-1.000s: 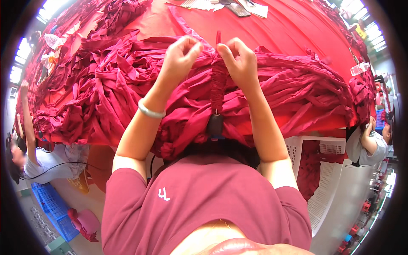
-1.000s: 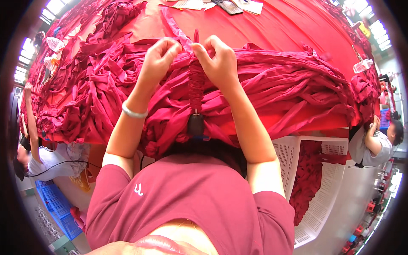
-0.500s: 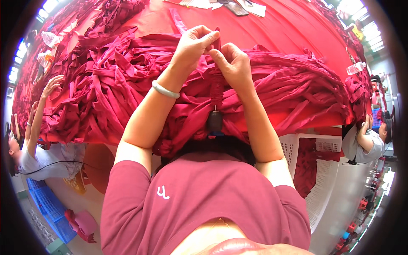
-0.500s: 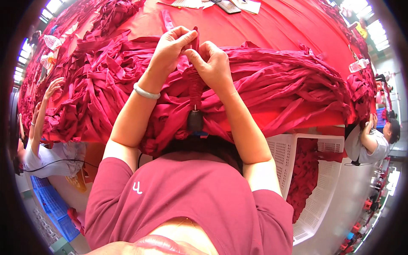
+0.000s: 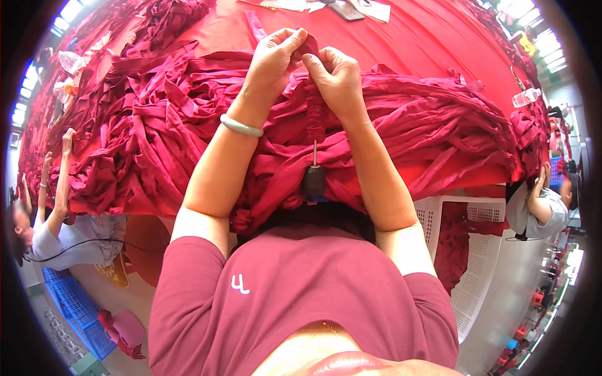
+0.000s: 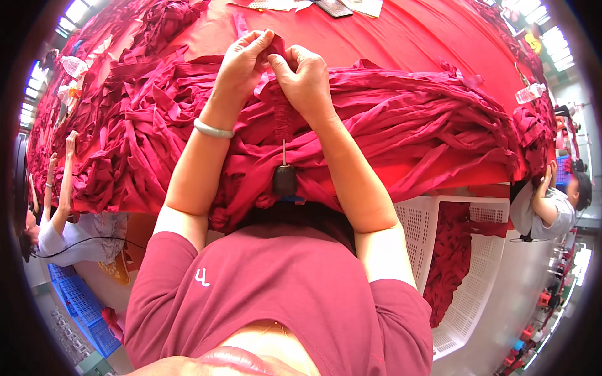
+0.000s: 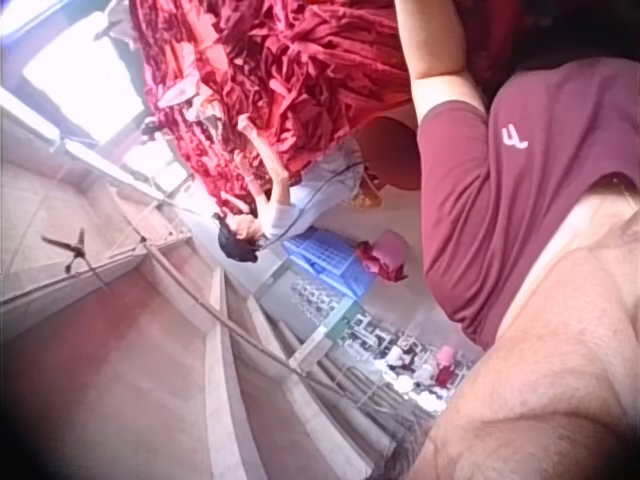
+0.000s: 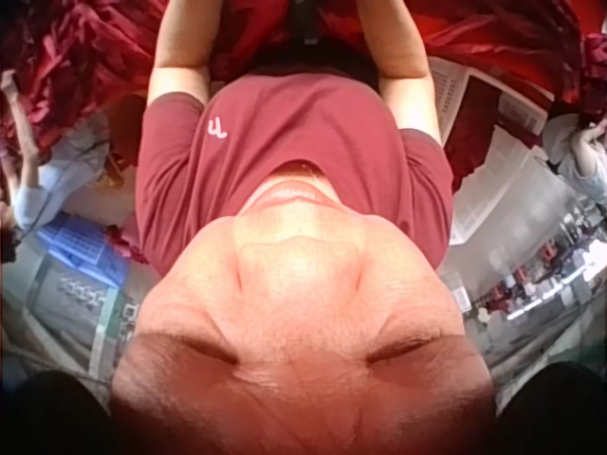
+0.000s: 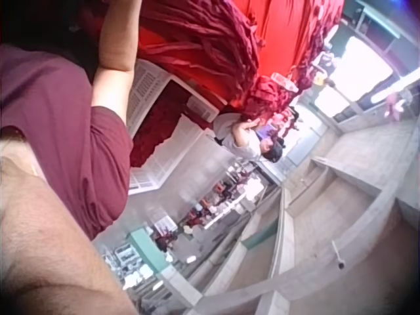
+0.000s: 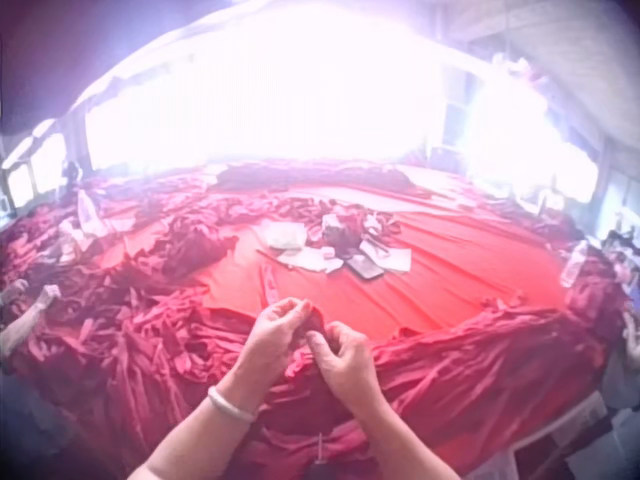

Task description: Thread and tie red fabric strips onto a vertical metal rod for toy assembly.

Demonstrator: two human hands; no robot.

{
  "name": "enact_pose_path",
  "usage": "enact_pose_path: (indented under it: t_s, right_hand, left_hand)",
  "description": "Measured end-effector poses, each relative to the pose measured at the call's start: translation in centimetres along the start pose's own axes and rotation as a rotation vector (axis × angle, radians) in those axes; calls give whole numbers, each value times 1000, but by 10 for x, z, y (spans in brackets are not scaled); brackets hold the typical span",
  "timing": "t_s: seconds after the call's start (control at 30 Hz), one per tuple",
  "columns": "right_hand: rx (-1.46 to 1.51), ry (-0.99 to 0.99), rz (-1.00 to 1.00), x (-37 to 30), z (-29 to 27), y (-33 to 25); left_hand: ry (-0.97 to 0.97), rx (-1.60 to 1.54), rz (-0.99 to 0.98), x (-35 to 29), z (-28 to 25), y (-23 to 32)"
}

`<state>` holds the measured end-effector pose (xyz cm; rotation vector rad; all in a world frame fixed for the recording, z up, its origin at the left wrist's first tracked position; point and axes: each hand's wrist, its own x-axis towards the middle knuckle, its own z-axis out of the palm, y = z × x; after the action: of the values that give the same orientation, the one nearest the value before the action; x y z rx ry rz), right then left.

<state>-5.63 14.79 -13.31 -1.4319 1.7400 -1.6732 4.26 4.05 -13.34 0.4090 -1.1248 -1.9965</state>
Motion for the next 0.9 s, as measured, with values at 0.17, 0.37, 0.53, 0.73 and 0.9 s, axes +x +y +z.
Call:
enact_pose_path:
  t_s: [0.17,0.37,0.53,0.73,0.9]
  right_hand:
    - [85,-54,80,-21,-1,-2]
    - [186,11,89,-20,5,-4]
    - [-112,57,1,-4,-2,-8]
    - [-177,78,-10,-7,3,-10]
    - [-258,85,-26,-7,5,-21]
  left_hand:
    - [19,-150,37,-2,-11,-12]
    - [-206,-141,-136,-1,-9,-4]
    - [16,-132,-10,3,-5,-6]
    - [-41,-308,-122,-6,-6,-14]
    - [-221,-224,-133,4,-9,-9]
